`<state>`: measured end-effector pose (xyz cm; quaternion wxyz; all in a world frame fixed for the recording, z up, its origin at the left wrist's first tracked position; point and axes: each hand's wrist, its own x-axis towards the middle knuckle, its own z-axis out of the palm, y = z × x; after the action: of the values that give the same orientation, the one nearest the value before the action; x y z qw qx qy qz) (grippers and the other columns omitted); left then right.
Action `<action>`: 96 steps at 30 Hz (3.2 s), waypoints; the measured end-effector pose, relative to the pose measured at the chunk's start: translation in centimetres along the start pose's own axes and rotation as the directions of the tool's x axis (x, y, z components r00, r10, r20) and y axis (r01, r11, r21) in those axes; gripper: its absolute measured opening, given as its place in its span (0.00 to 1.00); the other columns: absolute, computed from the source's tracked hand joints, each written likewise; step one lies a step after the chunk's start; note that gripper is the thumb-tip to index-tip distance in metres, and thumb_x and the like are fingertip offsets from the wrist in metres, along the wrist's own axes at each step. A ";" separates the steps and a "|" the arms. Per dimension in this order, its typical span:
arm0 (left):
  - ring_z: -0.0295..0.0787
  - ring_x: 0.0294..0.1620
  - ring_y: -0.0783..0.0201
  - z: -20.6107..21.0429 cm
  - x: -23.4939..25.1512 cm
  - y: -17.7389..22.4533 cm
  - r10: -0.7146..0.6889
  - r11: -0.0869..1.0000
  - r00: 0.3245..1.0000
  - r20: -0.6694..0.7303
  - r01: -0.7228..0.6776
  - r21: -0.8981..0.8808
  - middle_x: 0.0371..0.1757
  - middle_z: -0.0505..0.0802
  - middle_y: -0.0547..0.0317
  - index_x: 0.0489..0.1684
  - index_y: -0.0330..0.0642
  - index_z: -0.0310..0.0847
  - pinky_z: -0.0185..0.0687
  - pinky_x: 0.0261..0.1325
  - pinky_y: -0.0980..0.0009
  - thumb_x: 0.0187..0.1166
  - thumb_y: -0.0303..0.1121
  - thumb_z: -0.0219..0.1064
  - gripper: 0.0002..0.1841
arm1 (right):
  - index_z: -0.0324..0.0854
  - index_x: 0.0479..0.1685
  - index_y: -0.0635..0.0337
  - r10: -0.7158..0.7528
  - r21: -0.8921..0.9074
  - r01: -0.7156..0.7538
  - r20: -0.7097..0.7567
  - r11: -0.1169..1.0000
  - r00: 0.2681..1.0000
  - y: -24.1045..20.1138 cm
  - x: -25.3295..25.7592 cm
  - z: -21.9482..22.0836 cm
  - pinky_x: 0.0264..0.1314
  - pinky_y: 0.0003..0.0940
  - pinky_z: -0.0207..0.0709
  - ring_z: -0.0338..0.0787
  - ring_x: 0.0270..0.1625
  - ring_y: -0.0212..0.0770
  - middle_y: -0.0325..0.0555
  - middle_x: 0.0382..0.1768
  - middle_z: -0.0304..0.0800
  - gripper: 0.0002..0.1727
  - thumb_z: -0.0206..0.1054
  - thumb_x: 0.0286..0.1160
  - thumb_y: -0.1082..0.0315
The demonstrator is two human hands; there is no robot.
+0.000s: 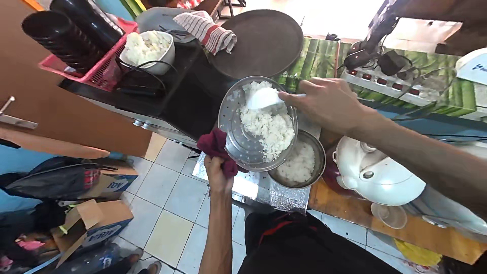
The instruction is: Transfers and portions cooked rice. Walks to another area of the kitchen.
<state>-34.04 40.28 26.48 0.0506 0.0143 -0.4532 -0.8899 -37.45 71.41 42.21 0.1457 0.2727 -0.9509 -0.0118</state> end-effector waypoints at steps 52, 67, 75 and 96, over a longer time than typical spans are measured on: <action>0.88 0.24 0.70 0.0 1.7 -1.7 0.118 0.989 0.993 0.011 -0.118 0.085 0.27 0.90 0.63 0.38 0.52 0.82 0.85 0.25 0.70 0.66 0.24 0.59 0.11 | 0.84 0.65 0.46 0.207 0.292 -0.261 0.203 0.920 0.957 4.1 2.9 3.9 0.48 0.66 0.82 0.93 0.48 0.61 0.54 0.41 0.92 0.18 0.49 0.92 0.57; 0.88 0.24 0.69 0.3 1.5 -3.1 0.135 0.986 0.984 0.113 -0.145 0.087 0.28 0.91 0.62 0.41 0.53 0.85 0.87 0.25 0.68 0.63 0.33 0.78 0.11 | 0.87 0.65 0.42 -0.162 0.225 0.089 0.326 0.970 0.931 2.1 -3.9 3.9 0.36 0.59 0.84 0.92 0.40 0.56 0.50 0.41 0.90 0.17 0.59 0.85 0.66; 0.90 0.30 0.69 1.5 1.5 -3.4 0.136 0.982 0.981 0.137 -0.152 0.113 0.32 0.92 0.62 0.42 0.52 0.85 0.89 0.32 0.67 0.66 0.26 0.70 0.10 | 0.86 0.53 0.53 0.239 -0.041 -0.245 0.425 0.969 0.873 4.2 -4.2 5.8 0.35 0.63 0.80 0.91 0.41 0.65 0.58 0.39 0.89 0.11 0.60 0.82 0.71; 0.91 0.36 0.70 1.6 0.6 -4.6 0.259 0.936 0.945 0.202 -0.297 0.188 0.39 0.93 0.66 0.52 0.51 0.81 0.91 0.38 0.68 0.65 0.34 0.81 0.19 | 0.90 0.48 0.50 0.092 0.218 -0.260 0.576 0.941 0.812 0.4 -6.3 10.5 0.40 0.64 0.82 0.92 0.42 0.60 0.51 0.35 0.92 0.13 0.60 0.88 0.58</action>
<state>-35.13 44.22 23.72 0.1345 -0.1225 -0.5473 -0.8169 -35.56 74.44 30.46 -0.1785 0.1853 -0.9644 0.0606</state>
